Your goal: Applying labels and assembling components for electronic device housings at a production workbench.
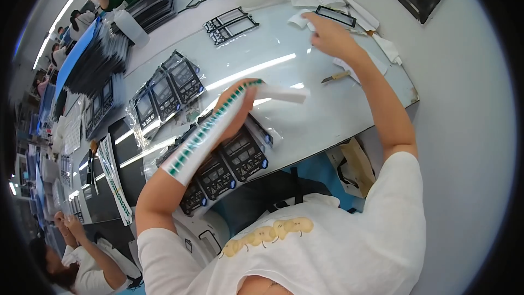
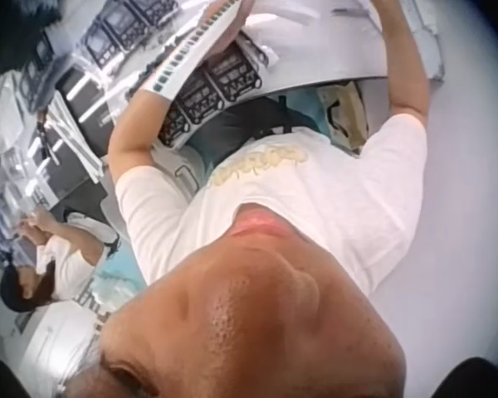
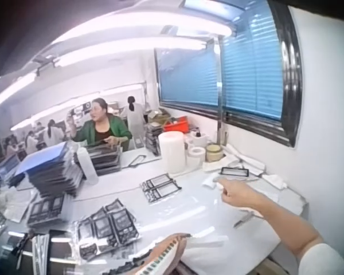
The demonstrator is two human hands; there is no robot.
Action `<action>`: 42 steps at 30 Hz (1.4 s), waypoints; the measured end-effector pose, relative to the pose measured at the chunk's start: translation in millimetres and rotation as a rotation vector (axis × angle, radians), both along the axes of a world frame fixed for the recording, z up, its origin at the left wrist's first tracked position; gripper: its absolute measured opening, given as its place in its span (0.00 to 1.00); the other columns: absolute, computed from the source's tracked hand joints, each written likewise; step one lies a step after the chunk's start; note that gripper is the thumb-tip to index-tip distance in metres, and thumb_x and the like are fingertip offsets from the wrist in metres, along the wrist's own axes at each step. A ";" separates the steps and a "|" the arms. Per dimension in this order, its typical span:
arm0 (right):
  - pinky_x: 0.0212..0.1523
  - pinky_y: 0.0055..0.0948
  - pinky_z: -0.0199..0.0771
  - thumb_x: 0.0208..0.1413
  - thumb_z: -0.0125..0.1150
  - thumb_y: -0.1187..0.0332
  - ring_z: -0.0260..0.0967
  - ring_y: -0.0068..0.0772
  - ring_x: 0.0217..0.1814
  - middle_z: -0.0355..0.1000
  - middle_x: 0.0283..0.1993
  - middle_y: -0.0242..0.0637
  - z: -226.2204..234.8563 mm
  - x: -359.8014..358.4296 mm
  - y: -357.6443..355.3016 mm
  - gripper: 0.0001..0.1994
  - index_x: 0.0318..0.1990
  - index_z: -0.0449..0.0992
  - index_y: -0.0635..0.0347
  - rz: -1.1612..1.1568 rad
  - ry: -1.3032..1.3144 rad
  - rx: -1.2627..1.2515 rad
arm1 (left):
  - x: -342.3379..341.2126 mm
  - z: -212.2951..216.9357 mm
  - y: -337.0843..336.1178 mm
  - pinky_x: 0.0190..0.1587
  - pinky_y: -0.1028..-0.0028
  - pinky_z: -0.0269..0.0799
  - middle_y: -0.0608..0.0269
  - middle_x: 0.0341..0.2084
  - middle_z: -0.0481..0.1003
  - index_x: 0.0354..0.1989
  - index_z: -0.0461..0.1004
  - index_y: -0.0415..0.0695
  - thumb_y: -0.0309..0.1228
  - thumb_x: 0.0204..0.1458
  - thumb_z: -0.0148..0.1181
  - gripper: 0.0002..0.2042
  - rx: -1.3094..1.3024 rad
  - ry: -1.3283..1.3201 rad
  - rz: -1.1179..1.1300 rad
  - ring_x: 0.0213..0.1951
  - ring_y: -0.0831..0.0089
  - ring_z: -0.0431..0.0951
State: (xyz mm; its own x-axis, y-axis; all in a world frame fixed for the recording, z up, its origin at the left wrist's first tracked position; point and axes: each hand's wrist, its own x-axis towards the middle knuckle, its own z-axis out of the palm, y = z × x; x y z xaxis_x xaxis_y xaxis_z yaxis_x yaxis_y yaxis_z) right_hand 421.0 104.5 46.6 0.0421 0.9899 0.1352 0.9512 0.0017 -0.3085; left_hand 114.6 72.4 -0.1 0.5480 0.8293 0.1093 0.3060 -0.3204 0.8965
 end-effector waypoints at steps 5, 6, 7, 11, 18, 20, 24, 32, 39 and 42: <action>0.34 0.26 0.72 0.54 0.71 0.68 0.72 0.24 0.31 0.75 0.30 0.34 -15.5 -61.0 -23.3 0.12 0.41 0.77 0.64 0.446 0.339 -0.032 | -11.8 -11.9 36.8 0.29 0.77 0.63 0.69 0.21 0.70 0.30 0.71 0.43 0.50 0.69 0.46 0.23 -0.384 -0.372 0.042 0.25 0.80 0.68; 0.32 0.26 0.71 0.54 0.72 0.66 0.71 0.23 0.30 0.75 0.30 0.34 -19.6 -70.6 -25.2 0.13 0.41 0.77 0.64 0.442 0.368 -0.084 | -13.8 -16.5 38.9 0.29 0.78 0.62 0.67 0.22 0.72 0.32 0.73 0.43 0.51 0.70 0.45 0.23 -0.421 -0.452 0.034 0.26 0.80 0.68; 0.30 0.25 0.70 0.54 0.74 0.63 0.71 0.23 0.28 0.75 0.30 0.34 -23.7 -75.6 -26.3 0.15 0.41 0.78 0.64 0.432 0.394 -0.135 | -9.9 -16.2 38.6 0.29 0.78 0.61 0.65 0.24 0.73 0.34 0.74 0.43 0.51 0.70 0.44 0.24 -0.459 -0.532 0.021 0.27 0.80 0.69; 0.24 0.23 0.68 0.53 0.75 0.61 0.69 0.20 0.24 0.75 0.30 0.33 -26.4 -98.4 -27.9 0.16 0.41 0.79 0.63 0.257 0.819 -0.290 | 9.3 -15.3 32.4 0.31 0.78 0.60 0.62 0.30 0.75 0.42 0.75 0.42 0.52 0.70 0.42 0.25 -0.516 -0.724 0.139 0.30 0.79 0.69; 0.28 0.22 0.78 0.55 0.70 0.67 0.79 0.25 0.33 0.79 0.36 0.35 -36.2 -152.7 -31.3 0.21 0.55 0.73 0.63 0.250 1.048 -0.175 | -7.2 -29.6 41.4 0.36 0.76 0.63 0.64 0.38 0.75 0.60 0.70 0.38 0.53 0.70 0.41 0.29 -0.514 -0.658 0.026 0.35 0.80 0.68; 0.29 0.23 0.78 0.56 0.69 0.67 0.79 0.25 0.33 0.79 0.37 0.36 -46.3 -152.5 -27.3 0.21 0.56 0.73 0.62 0.266 1.100 -0.137 | -11.1 -23.6 40.8 0.45 0.75 0.66 0.63 0.44 0.76 0.69 0.65 0.41 0.55 0.69 0.40 0.32 -0.478 -0.573 -0.118 0.42 0.79 0.70; 0.38 0.30 0.79 0.56 0.66 0.69 0.79 0.29 0.40 0.80 0.40 0.37 -51.2 -95.7 -5.5 0.13 0.47 0.78 0.62 0.545 0.600 0.134 | 2.4 -30.5 35.3 0.65 0.69 0.59 0.56 0.51 0.77 0.65 0.68 0.39 0.52 0.70 0.39 0.29 -0.230 -0.585 0.038 0.56 0.68 0.71; 0.44 0.43 0.76 0.60 0.62 0.65 0.78 0.48 0.45 0.79 0.43 0.45 -49.6 47.5 -5.3 0.11 0.46 0.79 0.59 -0.235 -0.354 0.141 | -1.4 -18.1 27.9 0.47 0.66 0.70 0.57 0.34 0.76 0.41 0.75 0.37 0.48 0.67 0.49 0.22 -0.184 -0.234 0.063 0.39 0.66 0.74; 0.46 0.28 0.75 0.63 0.60 0.72 0.74 0.31 0.46 0.76 0.51 0.36 1.5 -86.7 -22.4 0.10 0.51 0.78 0.61 0.564 0.528 -0.042 | -4.0 -10.1 4.4 0.38 0.60 0.75 0.54 0.30 0.76 0.37 0.77 0.42 0.35 0.62 0.55 0.10 0.599 0.077 -0.421 0.36 0.53 0.79; 0.51 0.32 0.75 0.62 0.59 0.77 0.74 0.35 0.49 0.77 0.51 0.38 -6.0 -134.0 -21.7 0.11 0.50 0.79 0.58 0.870 0.454 -0.021 | -0.3 -26.1 6.2 0.38 0.62 0.76 0.59 0.29 0.76 0.38 0.79 0.44 0.39 0.58 0.57 0.12 0.817 0.088 -0.495 0.36 0.58 0.80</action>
